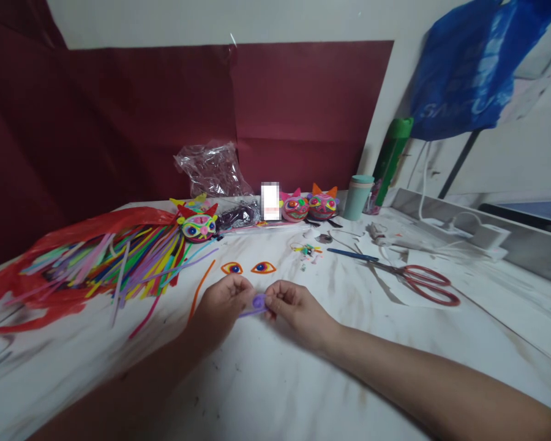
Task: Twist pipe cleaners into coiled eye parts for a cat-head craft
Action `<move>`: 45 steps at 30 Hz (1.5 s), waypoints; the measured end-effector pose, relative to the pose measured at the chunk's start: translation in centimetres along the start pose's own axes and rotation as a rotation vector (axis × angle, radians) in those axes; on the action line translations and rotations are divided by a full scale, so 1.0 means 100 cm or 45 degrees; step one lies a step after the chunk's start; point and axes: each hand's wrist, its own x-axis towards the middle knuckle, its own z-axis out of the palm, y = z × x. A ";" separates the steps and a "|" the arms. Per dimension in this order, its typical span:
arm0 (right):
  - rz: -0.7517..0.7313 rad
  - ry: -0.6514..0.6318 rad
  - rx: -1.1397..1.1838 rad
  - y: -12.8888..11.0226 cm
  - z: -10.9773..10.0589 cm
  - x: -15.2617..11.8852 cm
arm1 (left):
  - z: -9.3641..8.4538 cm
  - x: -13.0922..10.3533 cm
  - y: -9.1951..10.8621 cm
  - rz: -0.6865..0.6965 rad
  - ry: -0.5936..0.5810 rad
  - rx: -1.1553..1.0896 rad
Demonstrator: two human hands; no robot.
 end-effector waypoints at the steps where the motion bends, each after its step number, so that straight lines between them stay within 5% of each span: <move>1: -0.005 0.015 0.011 -0.001 0.000 0.000 | 0.001 -0.001 0.001 0.031 -0.010 0.058; 5: -0.024 0.009 0.005 -0.003 -0.001 0.000 | 0.002 -0.004 0.002 0.050 -0.071 0.158; 16: 0.046 -0.099 -0.073 0.003 0.001 -0.001 | 0.004 0.001 0.005 -0.194 -0.050 -0.216; 23: 0.022 -0.179 -0.199 0.008 0.000 -0.003 | 0.003 -0.001 -0.003 -0.120 -0.140 -0.322; 29: 0.032 -0.089 -0.223 0.006 -0.004 -0.001 | -0.002 0.002 0.008 -0.137 0.099 -0.155; 35: 0.070 -0.188 -0.267 0.004 -0.002 -0.003 | -0.003 0.002 0.004 -0.038 -0.044 -0.143; 45: 0.111 -0.208 -0.274 0.007 -0.001 -0.004 | -0.002 0.005 -0.004 -0.063 0.069 -0.207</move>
